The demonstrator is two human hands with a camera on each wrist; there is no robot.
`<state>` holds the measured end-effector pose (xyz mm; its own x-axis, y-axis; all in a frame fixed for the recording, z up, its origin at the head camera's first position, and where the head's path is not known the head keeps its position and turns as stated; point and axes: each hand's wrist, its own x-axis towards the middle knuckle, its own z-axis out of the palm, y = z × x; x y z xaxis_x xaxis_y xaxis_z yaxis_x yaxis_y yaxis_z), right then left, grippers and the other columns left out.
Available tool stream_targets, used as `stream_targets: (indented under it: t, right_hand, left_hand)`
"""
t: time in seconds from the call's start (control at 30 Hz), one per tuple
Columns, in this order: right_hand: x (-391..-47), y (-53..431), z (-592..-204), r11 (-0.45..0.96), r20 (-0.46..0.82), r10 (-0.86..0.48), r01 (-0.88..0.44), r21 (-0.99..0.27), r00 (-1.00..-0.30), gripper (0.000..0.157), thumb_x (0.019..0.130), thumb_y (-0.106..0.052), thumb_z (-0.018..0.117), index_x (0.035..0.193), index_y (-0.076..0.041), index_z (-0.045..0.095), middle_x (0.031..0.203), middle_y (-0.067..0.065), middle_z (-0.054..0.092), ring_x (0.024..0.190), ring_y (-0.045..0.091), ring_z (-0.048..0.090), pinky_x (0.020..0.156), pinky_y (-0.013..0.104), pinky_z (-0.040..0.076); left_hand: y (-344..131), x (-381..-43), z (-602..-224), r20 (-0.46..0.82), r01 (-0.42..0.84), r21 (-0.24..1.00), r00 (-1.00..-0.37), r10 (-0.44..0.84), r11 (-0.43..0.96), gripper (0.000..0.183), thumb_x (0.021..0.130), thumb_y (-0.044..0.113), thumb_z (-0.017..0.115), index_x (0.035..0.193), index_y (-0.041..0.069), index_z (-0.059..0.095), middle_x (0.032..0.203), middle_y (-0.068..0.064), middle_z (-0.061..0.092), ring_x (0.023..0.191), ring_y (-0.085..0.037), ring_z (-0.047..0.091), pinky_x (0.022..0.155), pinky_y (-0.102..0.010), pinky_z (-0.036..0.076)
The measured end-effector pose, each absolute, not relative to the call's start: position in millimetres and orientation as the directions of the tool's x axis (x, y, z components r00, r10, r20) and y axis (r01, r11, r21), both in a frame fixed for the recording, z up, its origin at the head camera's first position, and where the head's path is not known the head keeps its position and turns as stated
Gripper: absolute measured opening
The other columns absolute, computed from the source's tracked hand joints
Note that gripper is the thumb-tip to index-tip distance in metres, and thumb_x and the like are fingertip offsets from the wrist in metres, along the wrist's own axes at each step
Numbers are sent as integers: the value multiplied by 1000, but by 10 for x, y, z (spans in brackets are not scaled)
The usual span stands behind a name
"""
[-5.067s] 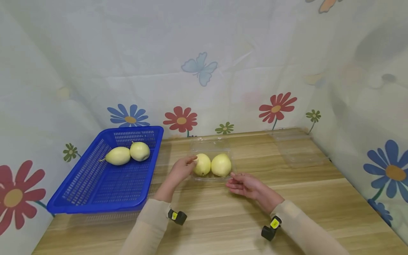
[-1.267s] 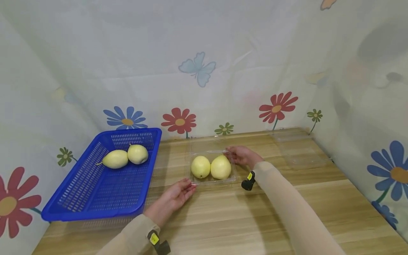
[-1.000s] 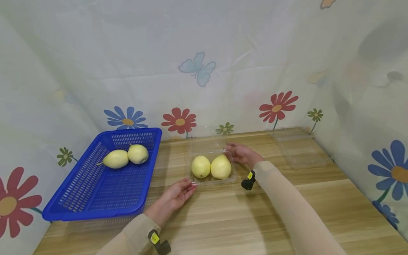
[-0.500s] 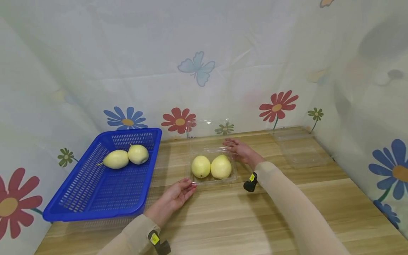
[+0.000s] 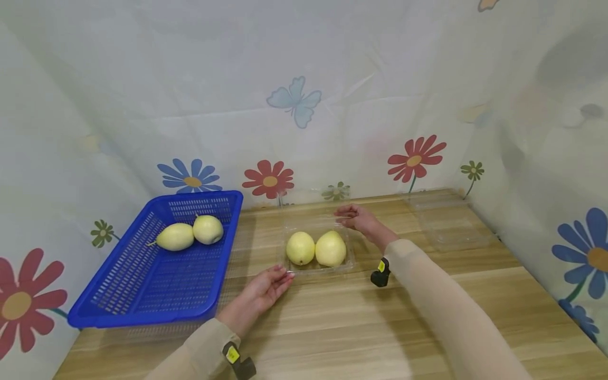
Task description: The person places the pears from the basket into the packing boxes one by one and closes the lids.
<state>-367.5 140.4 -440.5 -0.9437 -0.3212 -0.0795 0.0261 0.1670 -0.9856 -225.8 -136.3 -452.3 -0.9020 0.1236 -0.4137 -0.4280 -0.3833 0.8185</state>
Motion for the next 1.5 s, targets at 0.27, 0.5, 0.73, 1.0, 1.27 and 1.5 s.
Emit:
stream_targets:
  t: [0.27, 0.5, 0.73, 1.0, 1.27, 1.5]
  right_hand:
    - [-3656, 1442, -4413, 292, 14, -339, -119, -949, -941, 40, 100, 8, 51, 141, 10, 50, 148, 33, 50, 139, 46, 50, 114, 50, 49]
    - [-3638, 1451, -4402, 374, 60, -319, -184, -909, -946, 38, 98, 9, 55, 136, 9, 57, 141, 32, 56, 132, 46, 56, 109, 47, 54]
    - [-3578, 1494, -4356, 518, 177, -324, -330, -789, -930, 26, 91, 7, 65, 116, 13, 64, 112, 34, 66, 107, 43, 66, 90, 41, 60]
    - [-3502, 1570, -4410, 562, 212, -392, -415, -715, -895, 40, 91, 11, 55, 130, 6, 65, 135, 28, 65, 127, 43, 62, 95, 41, 58]
    - [-3417, 1589, -4419, 569, 269, -448, -504, -650, -853, 49, 89, 14, 52, 135, 4, 62, 139, 26, 62, 129, 42, 61, 75, 23, 51]
    - [-3341, 1593, -4423, 637, 249, -425, -483, -601, -870, 56, 90, 14, 49, 142, -4, 60, 142, 24, 60, 64, 19, 44, 58, 22, 36]
  left_hand:
    - [-1358, -2255, -4548, -413, -426, 807, -902, 123, -410, 16, 105, -3, 44, 121, -3, 47, 79, 0, 70, 77, -7, 70, 80, -18, 60]
    - [-1361, -2262, -4549, -405, -417, 806, -906, 123, -420, 13, 104, -4, 44, 116, -2, 49, 77, 1, 71, 75, -7, 71, 79, -18, 61]
    - [-1358, -2256, -4513, -404, -421, 797, -904, 136, -433, 12, 105, -4, 44, 106, 4, 53, 76, 1, 72, 75, -6, 71, 78, -17, 60]
    - [-1381, -2263, -4517, -406, -445, 793, -895, 185, -415, 17, 106, -1, 42, 123, -1, 45, 80, 1, 72, 78, -6, 71, 81, -16, 60]
    - [-1392, -2244, -4481, -421, -460, 785, -888, 188, -416, 29, 108, 5, 43, 135, -5, 42, 86, -2, 71, 82, -8, 71, 83, -17, 60]
    - [-1391, -2245, -4430, -446, -486, 760, -873, 196, -431, 29, 112, 18, 31, 126, -2, 46, 103, -8, 62, 88, -13, 70, 87, -20, 60]
